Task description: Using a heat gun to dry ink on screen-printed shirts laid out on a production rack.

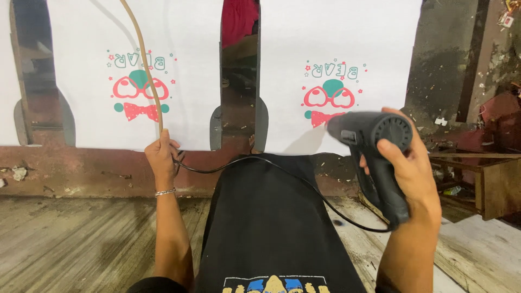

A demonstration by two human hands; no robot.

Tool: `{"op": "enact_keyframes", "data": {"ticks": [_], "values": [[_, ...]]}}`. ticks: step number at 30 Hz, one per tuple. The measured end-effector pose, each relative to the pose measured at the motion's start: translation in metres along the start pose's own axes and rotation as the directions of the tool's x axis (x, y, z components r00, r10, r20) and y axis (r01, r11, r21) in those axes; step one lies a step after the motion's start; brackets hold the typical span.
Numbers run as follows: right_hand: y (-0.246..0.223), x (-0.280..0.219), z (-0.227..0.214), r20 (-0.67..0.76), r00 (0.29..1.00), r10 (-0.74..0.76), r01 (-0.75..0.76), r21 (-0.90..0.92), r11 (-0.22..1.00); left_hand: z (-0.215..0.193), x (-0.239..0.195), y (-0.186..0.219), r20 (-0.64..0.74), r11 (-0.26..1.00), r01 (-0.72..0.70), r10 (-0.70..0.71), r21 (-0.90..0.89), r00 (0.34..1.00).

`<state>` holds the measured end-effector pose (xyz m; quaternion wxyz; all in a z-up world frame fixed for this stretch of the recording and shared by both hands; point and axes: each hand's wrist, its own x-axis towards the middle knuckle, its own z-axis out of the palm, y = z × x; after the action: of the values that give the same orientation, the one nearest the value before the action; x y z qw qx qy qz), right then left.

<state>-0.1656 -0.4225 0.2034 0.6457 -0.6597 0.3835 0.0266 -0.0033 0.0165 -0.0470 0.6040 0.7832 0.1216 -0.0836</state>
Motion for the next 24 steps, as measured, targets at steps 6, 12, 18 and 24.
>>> {"op": "enact_keyframes", "data": {"ticks": [6, 12, 18, 24], "values": [[0.009, 0.021, 0.015, -0.011, 0.996, -0.090, 0.091, 0.062, 0.994, 0.002, -0.007, 0.020, 0.009, 0.997, 0.047, -0.048, 0.059, 0.999], [0.016, 0.007, 0.000, 0.082, 0.996, -0.035, 0.030, 0.067, 0.997, 0.000, -0.004, 0.012, 0.019, 0.999, 0.021, -0.022, 0.033, 1.000], [0.007, 0.008, 0.005, -0.050, 0.997, -0.056, 0.059, 0.049, 0.997, -0.001, -0.004, 0.015, 0.029, 0.999, 0.015, -0.016, 0.053, 0.999], [0.015, 0.015, 0.009, 0.010, 0.998, -0.058, 0.056, 0.128, 0.990, -0.003, -0.002, 0.006, 0.050, 0.998, -0.052, 0.050, 0.036, 0.997]]}}
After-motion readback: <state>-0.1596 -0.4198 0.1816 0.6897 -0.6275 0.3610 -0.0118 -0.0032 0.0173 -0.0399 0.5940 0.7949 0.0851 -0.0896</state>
